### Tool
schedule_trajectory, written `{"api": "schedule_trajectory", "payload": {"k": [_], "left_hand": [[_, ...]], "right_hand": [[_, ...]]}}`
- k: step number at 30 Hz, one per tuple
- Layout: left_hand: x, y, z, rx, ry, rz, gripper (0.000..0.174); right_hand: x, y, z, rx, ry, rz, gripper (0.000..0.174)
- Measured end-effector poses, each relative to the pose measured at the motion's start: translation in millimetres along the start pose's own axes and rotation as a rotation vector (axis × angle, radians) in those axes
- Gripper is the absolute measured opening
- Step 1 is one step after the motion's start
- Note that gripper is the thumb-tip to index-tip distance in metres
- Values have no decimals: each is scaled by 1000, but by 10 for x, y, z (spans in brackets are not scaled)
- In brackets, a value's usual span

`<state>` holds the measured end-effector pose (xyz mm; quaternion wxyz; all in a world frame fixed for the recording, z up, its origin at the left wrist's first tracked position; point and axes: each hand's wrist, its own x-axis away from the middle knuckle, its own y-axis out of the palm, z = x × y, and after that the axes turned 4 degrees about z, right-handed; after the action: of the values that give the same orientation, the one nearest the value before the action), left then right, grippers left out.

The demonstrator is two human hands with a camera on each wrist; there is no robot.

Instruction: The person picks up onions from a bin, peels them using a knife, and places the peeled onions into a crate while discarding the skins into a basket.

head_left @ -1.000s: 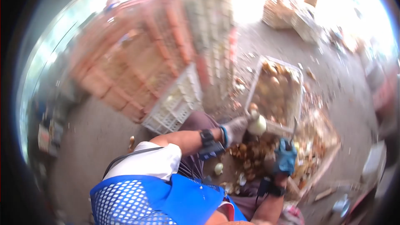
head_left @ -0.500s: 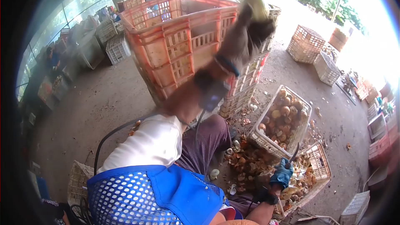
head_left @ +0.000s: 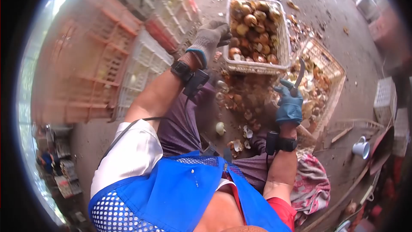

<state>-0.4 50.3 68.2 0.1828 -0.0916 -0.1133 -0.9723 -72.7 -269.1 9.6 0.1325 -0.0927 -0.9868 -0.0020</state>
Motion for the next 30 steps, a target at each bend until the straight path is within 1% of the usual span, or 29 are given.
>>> {"api": "schedule_trajectory", "payload": {"k": [1, 4, 5, 8, 9, 10, 11, 12, 14, 15, 18, 19, 20, 22, 23, 24, 27, 28, 30], "left_hand": [[-81, 89, -166, -47, -30, -12, 22], [-603, 214, -826, -273, -80, -20, 20], [-790, 203, -1011, -379, -87, -64, 30], [-1284, 249, -1341, -859, 41, -139, 41], [-1445, 263, -1429, -965, 31, -162, 49], [-1585, 272, -1520, -1111, 91, -182, 50], [-1683, 262, -1619, -1256, 90, -215, 49], [-1697, 350, -1549, -1401, 95, -247, 47], [-1953, 299, -1777, -1524, 143, -369, 43], [-2055, 316, -1861, -1629, 185, -433, 35], [-2340, 362, -2135, -1847, 87, -574, 33], [-2367, 376, -2211, -1824, 64, -537, 40], [-2506, 330, -2442, -1843, 27, -550, 44], [-2525, 382, -2528, -1825, -49, -521, 45], [-2527, 391, -2602, -1820, -52, -477, 45], [-2521, 390, -2656, -1862, -37, -511, 46], [-2492, 621, -2571, -1900, -203, -469, 40], [-2519, 610, -2618, -1966, -178, -481, 36], [-2584, 587, -2593, -1997, -147, -492, 34]], "right_hand": [[14, 3, -77, -62, 58, -2, 21], [19, -62, -142, -22, 45, 3, 19], [21, -53, -189, -16, 75, 17, 20], [-43, -40, -239, 22, 98, 48, 22], [-91, -49, -228, 14, 135, 56, 22], [-137, -39, -218, 42, 150, 84, 22], [-184, -35, -198, 26, 161, 86, 22], [-248, -35, -185, 10, 167, 88, 23], [-373, -4, -175, 60, 201, 99, 23], [-433, 9, -174, 88, 217, 103, 23], [-573, 49, -165, 95, 263, 104, 24], [-616, 46, -147, 84, 280, 104, 24], [-654, 42, -150, 94, 296, 102, 24], [-726, 27, -186, 111, 319, 107, 24], [-762, 28, -177, 116, 294, 121, 24], [-789, 8, -168, 104, 293, 127, 24], [-854, -1, -173, 60, 280, 153, 24], [-870, 0, -191, 67, 283, 145, 24], [-886, -20, -226, 83, 287, 128, 25]]}}
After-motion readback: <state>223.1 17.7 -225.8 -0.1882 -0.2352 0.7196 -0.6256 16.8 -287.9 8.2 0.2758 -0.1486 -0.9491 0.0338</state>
